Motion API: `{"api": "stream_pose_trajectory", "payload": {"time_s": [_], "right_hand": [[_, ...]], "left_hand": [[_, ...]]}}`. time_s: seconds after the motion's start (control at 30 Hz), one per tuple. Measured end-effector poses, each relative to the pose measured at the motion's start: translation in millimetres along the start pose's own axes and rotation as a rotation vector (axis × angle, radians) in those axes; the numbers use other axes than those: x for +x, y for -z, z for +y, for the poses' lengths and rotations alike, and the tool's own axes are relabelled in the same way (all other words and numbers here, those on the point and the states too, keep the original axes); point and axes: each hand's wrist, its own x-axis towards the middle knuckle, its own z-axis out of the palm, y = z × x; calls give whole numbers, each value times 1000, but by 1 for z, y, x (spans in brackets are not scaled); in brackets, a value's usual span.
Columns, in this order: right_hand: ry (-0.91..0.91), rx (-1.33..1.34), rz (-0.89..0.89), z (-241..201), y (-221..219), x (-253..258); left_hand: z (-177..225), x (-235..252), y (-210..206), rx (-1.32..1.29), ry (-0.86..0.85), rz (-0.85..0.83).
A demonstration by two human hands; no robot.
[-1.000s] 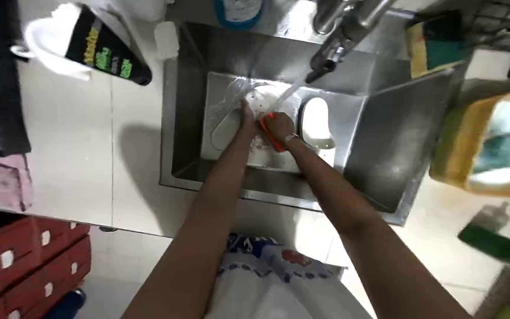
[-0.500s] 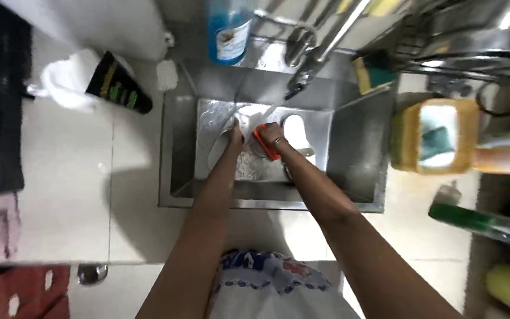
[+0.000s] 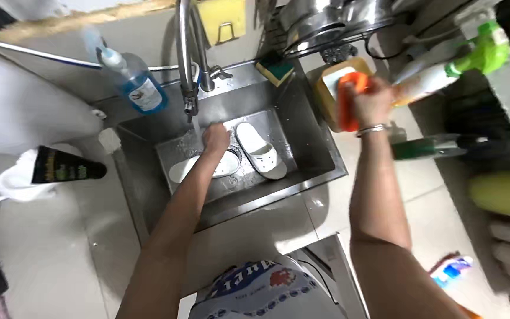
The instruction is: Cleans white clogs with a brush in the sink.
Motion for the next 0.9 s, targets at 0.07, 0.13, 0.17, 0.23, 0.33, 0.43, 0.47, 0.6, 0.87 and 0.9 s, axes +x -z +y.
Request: {"api": "stream_pose_trajectory", "payload": {"time_s": [0.07,0.13,0.17,0.23,0.33,0.43,0.47,0.6,0.87,0.9], "right_hand": [[-70,-83,40,6,18,37],[-115,-177,-50,11,13,62],[-106,-213,-111,16,6,72],[-72,-290,-223,30,-11,83],[-40,-355,-265,37,-23,90],[-37,-347,-293,37,-20,93],[-42,-356,-307,37,-21,94],[-67,-427,-308,34,-26,97],[-82,-416,-274,38,-30,89],[-82,-408,-271,37,-31,89]], "left_hand": [[22,27,9,-36,-81,213],[38,57,19,-52,-146,407],[45,72,23,-43,-155,459],[51,96,27,51,-87,465],[58,121,33,149,25,429],[64,124,47,138,90,371],[61,126,52,105,98,376],[64,133,61,32,139,391],[65,136,69,105,96,366],[66,135,67,106,110,390]]}}
